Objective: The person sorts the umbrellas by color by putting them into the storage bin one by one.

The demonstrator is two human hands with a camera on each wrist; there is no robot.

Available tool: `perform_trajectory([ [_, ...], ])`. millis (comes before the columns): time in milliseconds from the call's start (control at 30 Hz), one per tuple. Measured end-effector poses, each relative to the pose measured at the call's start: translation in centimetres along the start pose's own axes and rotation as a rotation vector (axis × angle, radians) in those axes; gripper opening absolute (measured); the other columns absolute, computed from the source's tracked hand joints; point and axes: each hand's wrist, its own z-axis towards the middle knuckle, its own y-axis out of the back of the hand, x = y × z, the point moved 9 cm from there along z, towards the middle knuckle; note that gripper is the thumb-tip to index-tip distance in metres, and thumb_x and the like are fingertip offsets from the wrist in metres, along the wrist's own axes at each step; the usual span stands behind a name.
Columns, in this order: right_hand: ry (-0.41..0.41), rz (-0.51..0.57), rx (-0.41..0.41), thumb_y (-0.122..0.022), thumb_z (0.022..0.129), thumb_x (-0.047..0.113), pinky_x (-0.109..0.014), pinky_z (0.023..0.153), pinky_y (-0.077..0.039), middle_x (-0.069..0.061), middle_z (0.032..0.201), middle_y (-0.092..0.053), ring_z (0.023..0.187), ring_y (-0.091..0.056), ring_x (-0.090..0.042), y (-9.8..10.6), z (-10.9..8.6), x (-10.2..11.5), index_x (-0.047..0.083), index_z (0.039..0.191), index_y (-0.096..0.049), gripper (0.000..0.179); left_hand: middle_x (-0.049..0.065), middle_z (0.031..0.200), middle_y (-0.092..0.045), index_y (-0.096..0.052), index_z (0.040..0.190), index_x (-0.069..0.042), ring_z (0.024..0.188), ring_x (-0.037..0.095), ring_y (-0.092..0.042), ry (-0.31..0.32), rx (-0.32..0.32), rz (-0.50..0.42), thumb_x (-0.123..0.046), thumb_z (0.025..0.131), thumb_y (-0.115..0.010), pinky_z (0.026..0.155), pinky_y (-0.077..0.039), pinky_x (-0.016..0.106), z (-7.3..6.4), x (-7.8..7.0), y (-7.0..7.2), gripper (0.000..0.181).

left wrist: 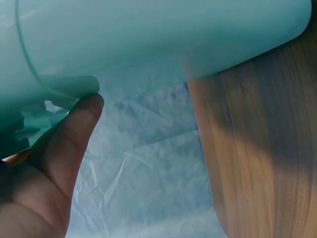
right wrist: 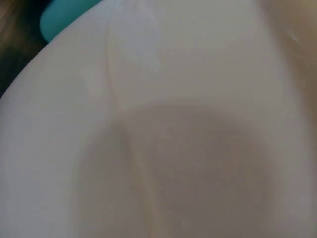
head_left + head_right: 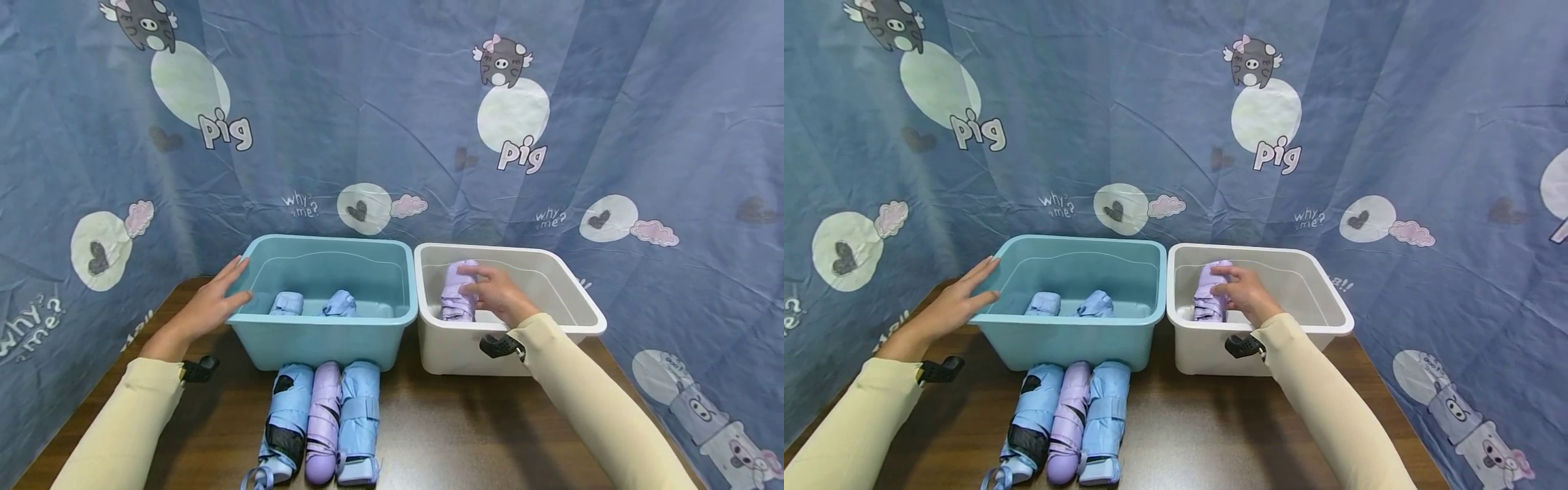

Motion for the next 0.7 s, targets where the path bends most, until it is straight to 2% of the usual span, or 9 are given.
perform_trajectory([
  [200,-0.036,0.068,0.034,-0.050,0.094,-0.002,-0.039,0.088,-0.053,-0.030,0.128,-0.047,0.087,-0.065,-0.020,-0.7,-0.2,-0.6,0.003,0.148,-0.036,0.056,0.019,0.160,0.005,-0.007,0.155,-0.005,0.142,0.051,-0.001,0.006,0.009,-0.007,-0.030,0.099,-0.047,0.102,-0.013,0.074,-0.4,0.6,-0.3,0.073],
  [333,-0.067,0.072,0.012,-0.051,0.095,0.001,-0.038,0.086,-0.053,-0.030,0.135,-0.043,0.088,-0.064,-0.019,-0.5,-0.3,-1.2,0.005,0.149,-0.036,0.055,0.020,0.160,0.005,-0.006,0.155,-0.004,0.141,0.051,-0.001,0.014,0.021,-0.008,-0.030,0.099,-0.048,0.102,-0.014,0.074,-0.6,0.9,-0.6,0.074],
  [533,-0.030,0.083,0.000,-0.050,0.095,0.002,-0.041,0.088,-0.053,-0.031,0.134,-0.043,0.082,-0.064,-0.015,-0.4,0.0,-0.4,0.002,0.148,-0.035,0.055,0.019,0.160,0.006,-0.006,0.155,-0.006,0.142,0.051,-0.001,0.017,0.006,0.000,-0.029,0.099,-0.048,0.102,-0.013,0.074,-0.4,0.7,-0.1,0.074],
  [700,-0.016,0.097,-0.031,-0.051,0.095,0.003,-0.040,0.086,-0.053,-0.026,0.127,-0.049,0.083,-0.065,-0.014,0.2,-0.4,0.3,0.001,0.147,-0.036,0.054,0.017,0.161,0.006,-0.006,0.155,-0.006,0.142,0.050,-0.001,0.001,0.012,-0.008,-0.029,0.099,-0.047,0.102,-0.014,0.073,-0.2,0.3,-0.1,0.074],
])
